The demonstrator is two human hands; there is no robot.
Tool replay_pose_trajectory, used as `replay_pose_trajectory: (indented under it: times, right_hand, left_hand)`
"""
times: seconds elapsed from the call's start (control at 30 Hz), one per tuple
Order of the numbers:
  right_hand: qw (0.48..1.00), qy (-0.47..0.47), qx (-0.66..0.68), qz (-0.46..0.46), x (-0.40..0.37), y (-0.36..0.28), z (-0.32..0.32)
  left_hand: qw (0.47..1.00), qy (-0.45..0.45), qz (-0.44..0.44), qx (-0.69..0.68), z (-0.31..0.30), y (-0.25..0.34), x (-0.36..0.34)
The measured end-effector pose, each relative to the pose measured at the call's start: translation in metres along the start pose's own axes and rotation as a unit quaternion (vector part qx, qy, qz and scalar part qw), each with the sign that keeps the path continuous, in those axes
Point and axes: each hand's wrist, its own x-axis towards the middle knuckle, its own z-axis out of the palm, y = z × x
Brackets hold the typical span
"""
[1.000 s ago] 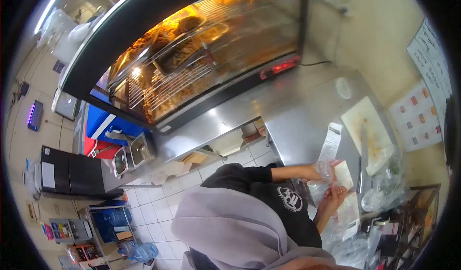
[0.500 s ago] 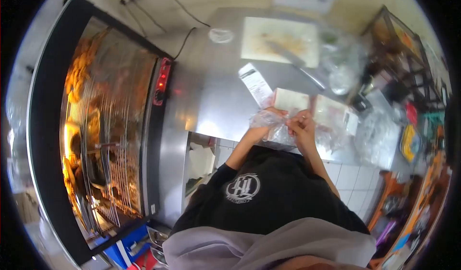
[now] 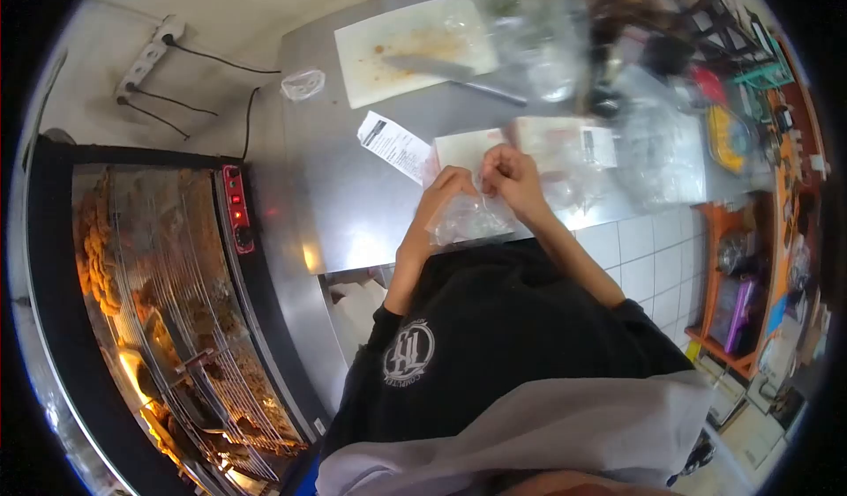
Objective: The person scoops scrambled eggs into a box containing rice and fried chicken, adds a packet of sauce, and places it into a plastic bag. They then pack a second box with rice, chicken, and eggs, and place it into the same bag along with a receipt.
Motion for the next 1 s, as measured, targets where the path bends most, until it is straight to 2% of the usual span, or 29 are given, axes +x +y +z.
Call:
replay_pose_trajectory:
  times: [0.03, 0.1, 0.13, 0.17, 0.2, 0.27, 0.3, 0.37, 0.4, 0.43, 0.47, 0.53, 0.57, 0.6, 0.63, 0.67, 0.7, 0.73, 0.77, 0.8, 0.87, 0.9, 0.93, 0.97, 1.0]
  right_hand:
    - [1.0, 0.019, 0.004, -0.01, 0.0, -0.002, 0.003]
    - [0.999, -0.006, 0.035, 0.012, -0.001, -0.002, 0.004]
    - [0.997, -0.057, 0.04, 0.019, -0.006, -0.003, 0.003]
    - [0.993, -0.11, 0.044, 0.025, -0.011, -0.003, 0.004]
    - [0.992, -0.114, 0.045, 0.024, -0.021, -0.009, 0.012]
    - [0.975, -0.192, -0.021, 0.109, -0.043, -0.034, 0.031]
    - [0.974, -0.195, -0.02, 0.11, -0.044, -0.048, 0.038]
    - [0.972, -0.211, -0.012, 0.105, -0.042, -0.069, 0.048]
    - [0.967, -0.24, -0.003, 0.082, -0.032, -0.072, 0.043]
    - [0.974, -0.221, 0.015, 0.055, -0.015, -0.071, 0.039]
    - [0.978, -0.202, 0.033, 0.027, 0.005, -0.066, 0.036]
    - [0.982, -0.053, -0.171, -0.068, 0.061, -0.02, 0.034]
    - [0.957, -0.022, -0.259, -0.131, 0.096, 0.021, 0.034]
    - [0.919, 0.012, -0.343, -0.191, 0.121, 0.058, 0.041]
    - [0.875, 0.038, -0.458, -0.155, 0.131, 0.076, 0.058]
    - [0.813, 0.067, -0.566, -0.116, 0.141, 0.087, 0.076]
    - [0.788, 0.053, -0.605, -0.099, 0.145, 0.096, 0.088]
    - [0.761, 0.043, -0.643, -0.079, 0.144, 0.101, 0.096]
    - [0.755, 0.04, -0.651, -0.075, 0.141, 0.105, 0.1]
    - [0.749, 0.039, -0.658, -0.069, 0.138, 0.109, 0.101]
    - [0.821, -0.016, -0.569, 0.039, 0.146, 0.122, 0.092]
    - [0.823, 0.003, -0.566, 0.044, 0.138, 0.116, 0.086]
    - [0.931, 0.034, -0.362, 0.023, 0.123, 0.101, 0.079]
    - [0.988, 0.061, -0.14, -0.006, 0.109, 0.084, 0.072]
    - [0.987, 0.073, -0.142, -0.004, 0.095, 0.061, 0.064]
  left_hand:
    - [1.0, -0.004, 0.001, -0.004, -0.001, 0.0, -0.001]
    - [0.999, 0.042, -0.018, 0.01, -0.007, 0.0, -0.002]
    - [0.999, 0.045, -0.017, 0.013, -0.009, -0.006, -0.005]
    - [0.992, 0.12, 0.004, -0.025, -0.009, -0.016, -0.011]
    - [0.979, 0.193, 0.026, -0.063, -0.011, -0.021, -0.017]
    - [0.971, 0.229, -0.001, -0.062, -0.016, 0.003, -0.023]
    - [0.962, 0.263, -0.027, -0.065, -0.02, 0.016, -0.027]
    - [0.957, 0.286, -0.017, -0.041, -0.034, 0.026, -0.04]
    - [0.92, 0.376, -0.081, -0.075, -0.045, 0.028, -0.049]
    - [0.869, 0.461, -0.144, -0.11, -0.06, 0.028, -0.056]
    - [0.864, 0.422, -0.047, -0.272, -0.081, 0.024, -0.063]
    - [0.877, 0.398, -0.043, -0.265, -0.095, 0.018, -0.068]
    - [0.891, 0.369, -0.041, -0.263, -0.1, 0.014, -0.07]
    - [0.912, 0.353, -0.054, -0.202, -0.103, -0.005, -0.075]
    - [0.914, 0.351, -0.053, -0.199, -0.104, -0.018, -0.082]
    - [0.924, 0.357, -0.109, -0.079, -0.106, -0.03, -0.089]
    - [0.92, 0.356, -0.16, 0.041, -0.108, -0.043, -0.095]
    - [0.908, 0.376, -0.161, 0.093, -0.111, -0.041, -0.101]
    - [0.891, 0.397, -0.164, 0.145, -0.115, -0.04, -0.107]
    - [0.903, 0.365, -0.134, 0.182, -0.123, -0.014, -0.099]
    - [0.825, 0.475, -0.013, 0.306, -0.112, 0.038, -0.072]
    - [0.791, 0.458, 0.004, 0.405, -0.111, 0.058, -0.069]
    - [0.814, 0.495, 0.067, 0.296, -0.101, 0.067, -0.052]
    - [0.822, 0.526, 0.123, 0.18, -0.087, 0.07, -0.035]
    - [0.855, 0.485, 0.071, 0.169, -0.074, 0.068, -0.022]
